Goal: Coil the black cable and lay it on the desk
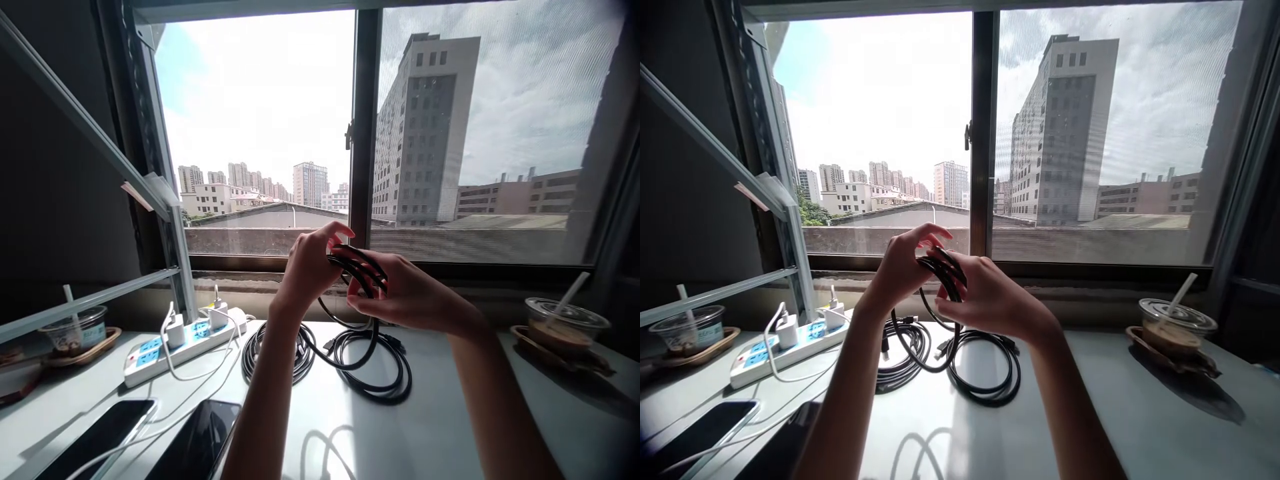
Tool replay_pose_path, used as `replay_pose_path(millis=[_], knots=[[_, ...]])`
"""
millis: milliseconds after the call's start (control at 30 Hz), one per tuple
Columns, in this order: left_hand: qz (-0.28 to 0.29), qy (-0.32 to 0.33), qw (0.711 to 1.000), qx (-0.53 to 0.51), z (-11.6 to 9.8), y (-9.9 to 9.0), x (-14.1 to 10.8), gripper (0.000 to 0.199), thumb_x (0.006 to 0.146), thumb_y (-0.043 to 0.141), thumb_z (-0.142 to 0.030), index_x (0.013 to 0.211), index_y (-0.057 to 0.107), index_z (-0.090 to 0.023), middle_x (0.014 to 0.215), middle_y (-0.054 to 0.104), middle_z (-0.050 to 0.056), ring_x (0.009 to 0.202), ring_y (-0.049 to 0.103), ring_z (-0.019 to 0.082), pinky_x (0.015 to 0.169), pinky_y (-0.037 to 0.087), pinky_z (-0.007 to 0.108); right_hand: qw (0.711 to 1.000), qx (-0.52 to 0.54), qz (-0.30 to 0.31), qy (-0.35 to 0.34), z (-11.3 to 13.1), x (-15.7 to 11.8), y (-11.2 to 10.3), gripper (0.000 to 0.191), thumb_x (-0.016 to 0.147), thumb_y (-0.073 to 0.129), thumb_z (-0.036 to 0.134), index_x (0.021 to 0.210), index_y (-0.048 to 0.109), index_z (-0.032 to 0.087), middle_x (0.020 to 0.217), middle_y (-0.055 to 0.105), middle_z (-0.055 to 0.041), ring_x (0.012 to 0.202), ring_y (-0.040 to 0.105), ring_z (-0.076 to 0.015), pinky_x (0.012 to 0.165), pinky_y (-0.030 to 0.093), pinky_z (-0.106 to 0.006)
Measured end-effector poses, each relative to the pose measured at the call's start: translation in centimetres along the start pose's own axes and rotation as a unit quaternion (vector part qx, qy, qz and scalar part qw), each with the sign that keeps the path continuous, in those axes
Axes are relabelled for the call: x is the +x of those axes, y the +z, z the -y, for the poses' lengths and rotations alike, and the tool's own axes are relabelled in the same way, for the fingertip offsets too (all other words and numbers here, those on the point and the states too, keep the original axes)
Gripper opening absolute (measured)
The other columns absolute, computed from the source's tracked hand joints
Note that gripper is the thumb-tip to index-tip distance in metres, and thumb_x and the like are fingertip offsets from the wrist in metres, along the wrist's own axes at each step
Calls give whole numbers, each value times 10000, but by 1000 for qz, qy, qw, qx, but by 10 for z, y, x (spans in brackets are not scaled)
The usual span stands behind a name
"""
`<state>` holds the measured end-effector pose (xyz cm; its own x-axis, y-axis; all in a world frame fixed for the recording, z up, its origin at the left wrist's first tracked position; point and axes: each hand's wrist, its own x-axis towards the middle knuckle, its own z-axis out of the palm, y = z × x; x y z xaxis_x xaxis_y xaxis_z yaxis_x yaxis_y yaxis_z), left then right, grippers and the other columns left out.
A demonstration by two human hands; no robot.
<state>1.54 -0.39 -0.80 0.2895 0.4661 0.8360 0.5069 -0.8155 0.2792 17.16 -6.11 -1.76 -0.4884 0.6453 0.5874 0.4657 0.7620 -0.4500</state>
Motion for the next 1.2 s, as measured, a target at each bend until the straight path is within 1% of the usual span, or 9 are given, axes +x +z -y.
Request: replay_pose_path(millis=[267,367,433,633,800,933,1000,1100,1200], knots=[[-61,-72,995,14,-8,7,-2,221,659,576,-149,831,687,-230,530,570,-44,513,463,102,529,296,236,986,-25,-159,38,-10,9,2,320,747,652,227,1065,652,187,799,660,-20,686,612,-143,593,478,-232],[-76,-103,991,-49,-10,10,-2,233,643,580,-135,830,696,-209,549,608,-25,498,468,100,487,265,223,983,14,-179,29,-10,11,1,341,739,661,234,1078,650,195,880,680,-23,671,632,-134,579,502,-223],[-91,-117,981,-124,-12,11,-1,214,631,583,-110,795,698,-185,527,598,-20,463,445,86,460,257,212,980,20,-195,30,-11,11,1,310,741,655,230,1048,663,193,791,678,-6,594,619,-118,526,489,-205],[-141,-195,893,-381,-25,6,3,145,614,655,-61,711,667,-168,481,524,-71,381,282,16,387,183,177,948,24,-317,32,-8,10,0,227,768,583,172,970,685,169,484,550,52,401,537,-91,405,440,-172],[-93,-225,852,-464,-28,4,4,195,621,701,-59,772,668,-178,458,459,-102,377,283,-2,381,221,149,939,129,-318,22,-8,9,-6,308,776,614,209,1078,662,177,458,522,72,333,476,-71,332,391,-156],[-16,-194,852,-486,-23,8,2,108,704,708,-232,745,632,-167,417,404,-95,361,366,23,381,292,164,912,185,-365,19,-13,11,-9,267,753,673,289,993,696,174,441,491,72,311,423,-55,306,359,-162],[-2,-187,858,-479,-22,12,2,245,763,659,-337,614,573,-163,382,358,-84,338,391,39,373,310,187,895,200,-397,22,-14,11,-9,275,747,683,304,994,701,186,435,472,73,302,390,-48,290,325,-167],[-22,-208,849,-485,-25,17,1,461,774,637,-350,450,355,-184,343,264,-88,278,274,15,309,180,201,887,201,-415,31,-12,11,-10,280,752,682,328,1003,703,206,445,476,60,314,384,-56,297,330,-191],[-61,-243,820,-515,-32,19,1,477,746,651,-275,463,277,-188,356,229,-102,283,163,-2,293,62,206,888,168,-426,41,-10,9,-12,281,760,674,338,1013,683,216,500,536,40,389,485,-92,375,434,-217]])
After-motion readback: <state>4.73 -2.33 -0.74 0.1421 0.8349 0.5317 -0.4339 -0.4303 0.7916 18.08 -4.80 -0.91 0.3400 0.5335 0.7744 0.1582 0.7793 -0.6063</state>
